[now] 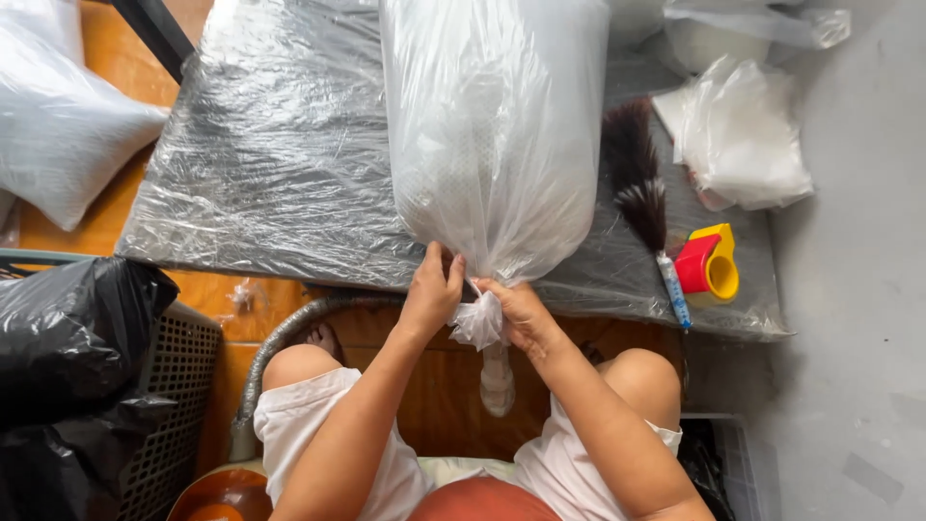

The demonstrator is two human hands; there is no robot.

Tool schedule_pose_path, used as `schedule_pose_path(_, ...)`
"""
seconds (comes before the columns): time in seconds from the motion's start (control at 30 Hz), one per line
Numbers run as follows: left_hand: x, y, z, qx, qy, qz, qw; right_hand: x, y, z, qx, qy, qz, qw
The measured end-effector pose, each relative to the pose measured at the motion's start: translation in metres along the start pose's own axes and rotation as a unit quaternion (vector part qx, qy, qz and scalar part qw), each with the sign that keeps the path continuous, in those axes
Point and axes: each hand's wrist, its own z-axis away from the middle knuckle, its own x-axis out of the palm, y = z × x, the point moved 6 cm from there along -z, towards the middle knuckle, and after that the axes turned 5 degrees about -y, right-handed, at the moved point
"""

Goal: The person places a white item into a clear plastic bag on a table, then uses a handheld vacuum to remove air from the bag. They seal the bag by twisting and tying the opening, then smooth the contents and place the sealed package on the table.

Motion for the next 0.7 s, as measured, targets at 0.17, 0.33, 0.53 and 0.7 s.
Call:
schedule_pose_path(0.17,-0.003,0.014,0.000,0.017,-0.004,0.010,1.000,0.022,-0.025,0.028,0.011,-0.017,-0.023,1.000)
schedule_pose_path(0.33,0.000,0.006,-0.004,-0.002,-0.017,0.033,0.999,-0.001,-0.002,0.013,0.009,-0.014,0.018,1.000)
schedule_pose_path(0.53,0.013,0.000,-0.001,0.000,-0.017,0.117,0.993,-0.006,0.004,0.013,0.013,0.014,0.051,0.999)
schedule_pose_path(0.7,0.012,0.023,0.016,0.040,-0.014,0.095,0.995,-0.052,0.030,-0.025,0.098,-0.003,-0.011,0.995)
